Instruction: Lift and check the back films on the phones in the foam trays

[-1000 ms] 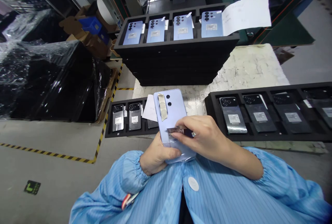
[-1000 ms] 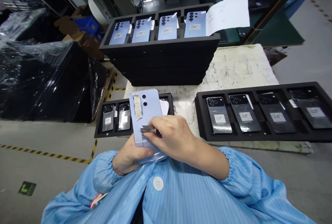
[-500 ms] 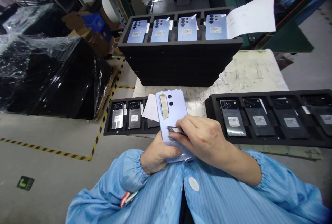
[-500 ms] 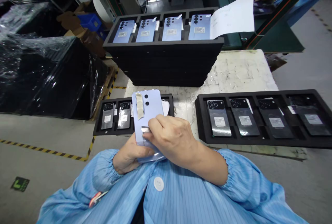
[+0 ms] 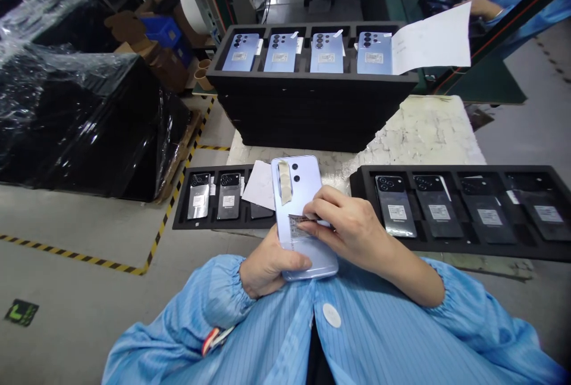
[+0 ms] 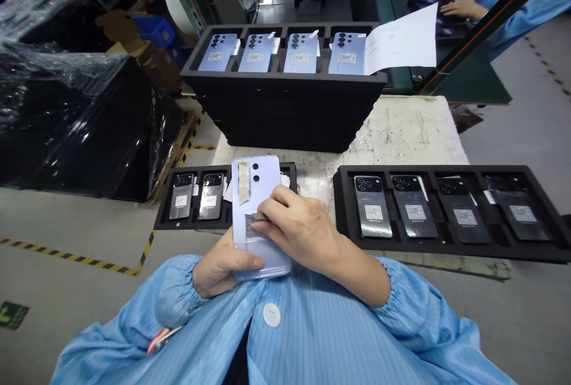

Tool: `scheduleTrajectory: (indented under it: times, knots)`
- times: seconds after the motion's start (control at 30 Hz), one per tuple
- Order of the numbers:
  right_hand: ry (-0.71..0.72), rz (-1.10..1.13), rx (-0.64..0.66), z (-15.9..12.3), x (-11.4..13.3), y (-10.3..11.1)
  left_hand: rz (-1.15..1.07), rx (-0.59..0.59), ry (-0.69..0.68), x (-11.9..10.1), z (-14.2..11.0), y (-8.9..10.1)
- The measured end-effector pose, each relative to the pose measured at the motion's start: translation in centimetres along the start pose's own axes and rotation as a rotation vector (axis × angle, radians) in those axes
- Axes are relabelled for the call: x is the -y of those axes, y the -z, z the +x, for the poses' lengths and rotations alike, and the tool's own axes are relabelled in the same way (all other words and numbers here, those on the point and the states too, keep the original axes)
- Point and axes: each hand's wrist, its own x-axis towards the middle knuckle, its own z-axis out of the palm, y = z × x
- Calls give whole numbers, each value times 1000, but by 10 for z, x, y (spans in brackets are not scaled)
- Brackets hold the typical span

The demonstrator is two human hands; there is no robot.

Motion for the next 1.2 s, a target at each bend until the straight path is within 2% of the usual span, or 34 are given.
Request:
scheduleTrajectory:
  times: [0.27,0.67,0.8,0.9,0.97,1.2]
  knots:
    - [-7,47,-26,-1,0,-1,2,-7,20,0,-1,1]
    - [-41,85,-45,-1,0,-1,20,18,-19,6,-2,10]
    - [-82,303,-202,-1,-11,5,22,88,-12,1,-3,6]
    - [-199,446,-346,-3,-21,11,13,160,7,-1,-3,6]
    - [-258,497,-379,-5,-25,12,12,169,9,-1,-2,6]
    - [-188,489,-236,-9,-18,3,72,113,-19,-2,-3,2]
